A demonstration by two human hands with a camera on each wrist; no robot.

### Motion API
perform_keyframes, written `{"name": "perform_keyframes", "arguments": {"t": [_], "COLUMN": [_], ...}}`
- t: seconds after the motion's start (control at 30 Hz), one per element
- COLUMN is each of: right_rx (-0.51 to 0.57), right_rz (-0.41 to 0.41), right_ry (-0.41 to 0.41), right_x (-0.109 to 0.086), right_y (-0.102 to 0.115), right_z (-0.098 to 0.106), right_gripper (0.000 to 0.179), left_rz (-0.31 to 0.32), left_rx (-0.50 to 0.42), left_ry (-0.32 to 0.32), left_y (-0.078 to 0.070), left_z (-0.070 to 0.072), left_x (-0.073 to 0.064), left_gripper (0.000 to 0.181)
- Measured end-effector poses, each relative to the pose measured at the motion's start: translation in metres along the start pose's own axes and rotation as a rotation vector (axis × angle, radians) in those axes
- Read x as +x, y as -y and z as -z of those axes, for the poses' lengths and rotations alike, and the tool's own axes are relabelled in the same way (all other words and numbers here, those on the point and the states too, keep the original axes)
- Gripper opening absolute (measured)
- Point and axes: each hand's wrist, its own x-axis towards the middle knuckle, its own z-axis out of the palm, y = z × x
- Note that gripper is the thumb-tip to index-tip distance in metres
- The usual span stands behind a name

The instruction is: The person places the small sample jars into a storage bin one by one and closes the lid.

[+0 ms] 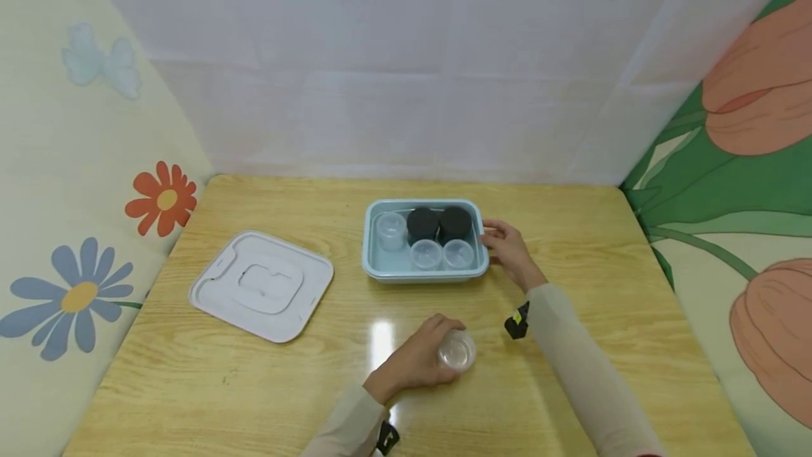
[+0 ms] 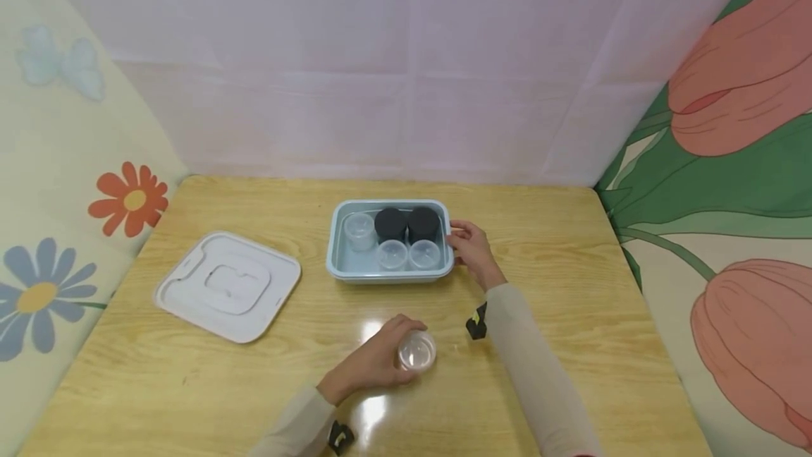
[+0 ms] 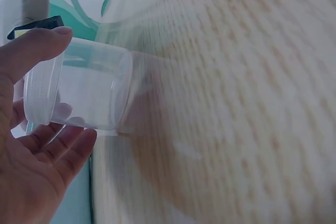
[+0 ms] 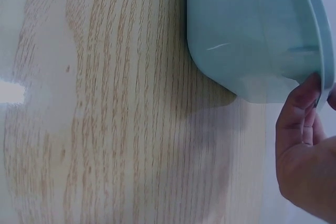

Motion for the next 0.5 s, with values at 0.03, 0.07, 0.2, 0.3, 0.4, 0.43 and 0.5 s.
{"name": "perform_keyframes", "arguments": {"t": [0.03, 0.07, 0.2, 0.3, 0.4, 0.43, 0.5], "right_rx": [-0.001, 0.000, -0.001, 0.005, 0.005, 0.004, -0.001], "right_rz": [0.000, -0.002, -0.006, -0.006, -0.005, -0.004, -0.001], "right_ry": [-0.001, -0.004, -0.006, -0.005, -0.006, -0.007, -0.006], "right_x": [0.000, 0.000, -0.001, -0.001, 0.000, 0.000, -0.001], "right_y": [0.000, 0.000, 0.000, -0.002, -0.002, -0.001, 0.000], "right_z": [0.000, 0.000, 0.000, 0.000, 0.000, 0.000, -0.001], "right_gripper": [0.046, 0.046, 0.046, 0.046, 0.045, 0.045, 0.045], "left_rz": [0.001, -0.001, -0.002, 0.001, 0.009, 0.014, 0.020], "left_rx": [-0.004, -0.006, -0.013, -0.014, -0.006, -0.001, 0.008], "left_ry": [-0.002, -0.005, -0.014, -0.019, -0.035, -0.043, -0.063], "left_y": [0.000, -0.001, -0.003, -0.004, -0.003, -0.003, -0.003], "left_z": [0.000, 0.000, 0.000, 0.002, 0.005, 0.007, 0.011], "left_x": [0.000, 0.000, -0.001, -0.001, -0.001, -0.001, -0.001], "left_gripper": [0.065, 0.066, 0.067, 0.068, 0.069, 0.070, 0.070]}}
